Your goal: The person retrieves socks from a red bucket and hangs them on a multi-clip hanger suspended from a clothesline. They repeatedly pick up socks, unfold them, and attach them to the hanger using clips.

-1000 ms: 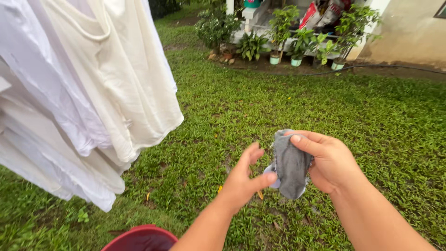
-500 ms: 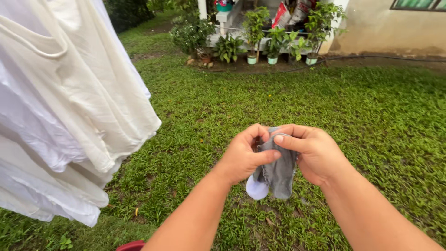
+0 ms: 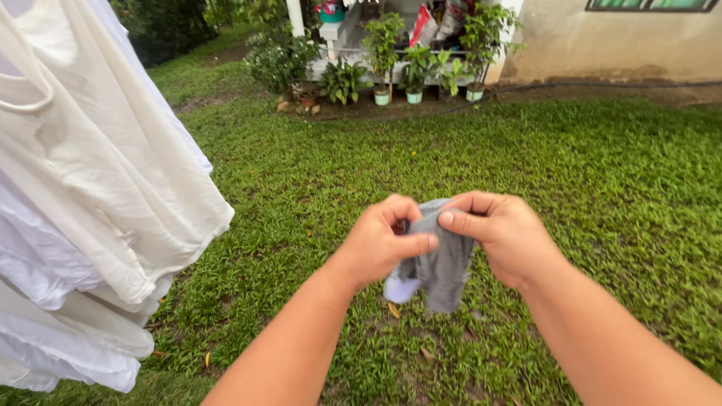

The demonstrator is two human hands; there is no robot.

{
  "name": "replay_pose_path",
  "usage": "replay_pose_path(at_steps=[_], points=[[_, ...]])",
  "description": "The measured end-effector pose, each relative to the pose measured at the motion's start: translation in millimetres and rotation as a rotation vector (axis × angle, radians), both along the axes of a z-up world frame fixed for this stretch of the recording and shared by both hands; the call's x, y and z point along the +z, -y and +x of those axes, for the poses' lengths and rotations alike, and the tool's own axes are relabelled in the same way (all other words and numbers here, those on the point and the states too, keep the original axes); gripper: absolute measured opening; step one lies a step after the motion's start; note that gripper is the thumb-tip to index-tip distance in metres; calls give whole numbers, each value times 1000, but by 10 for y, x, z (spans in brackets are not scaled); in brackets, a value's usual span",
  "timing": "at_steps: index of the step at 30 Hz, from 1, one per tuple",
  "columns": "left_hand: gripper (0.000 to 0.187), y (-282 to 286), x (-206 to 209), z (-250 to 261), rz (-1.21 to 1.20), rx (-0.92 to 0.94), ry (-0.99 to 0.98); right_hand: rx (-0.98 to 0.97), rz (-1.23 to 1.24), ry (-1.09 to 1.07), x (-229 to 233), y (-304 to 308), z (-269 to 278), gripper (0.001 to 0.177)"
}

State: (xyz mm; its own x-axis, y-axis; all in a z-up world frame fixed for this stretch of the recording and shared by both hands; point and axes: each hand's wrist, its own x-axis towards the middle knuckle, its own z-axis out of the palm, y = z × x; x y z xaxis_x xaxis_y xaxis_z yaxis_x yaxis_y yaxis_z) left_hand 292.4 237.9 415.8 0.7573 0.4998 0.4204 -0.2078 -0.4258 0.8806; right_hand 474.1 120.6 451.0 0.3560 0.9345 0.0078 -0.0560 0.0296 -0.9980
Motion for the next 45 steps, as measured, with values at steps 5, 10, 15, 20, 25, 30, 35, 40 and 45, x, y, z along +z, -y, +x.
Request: replay_pose_path(at_steps=[5, 10, 15, 20, 25, 30, 35, 40, 45], points=[[18, 3, 77, 23, -557, -207, 139, 2, -12, 36, -27, 72, 82, 20], [16, 11, 200, 52, -517, -238, 143, 11, -19, 77, 4, 177, 126, 21], [18, -12, 171, 124, -430, -205, 10, 25, 14, 84, 20, 276, 171, 21], [17, -11, 213, 288, -398, -131, 91, -53, 37, 95, 65, 277, 179, 20], [20, 39, 586, 434, -347, -34, 50, -51, 114, 140, 455, 259, 218, 32], [11, -13, 1147, 605, -225, -124, 128, -66, 217, 286, 1055, 267, 328, 35], [7, -30, 1552, 798, -264, -120, 195, -125, 302, 401, 1472, 198, 397, 34], [8, -82, 1891, 948, -215, -120, 267, -158, 338, 394, 1787, 66, 542, 32], [14, -126, 2093, 1006, -150, -107, 299, -159, 392, 418, 1998, -62, 691, 29]])
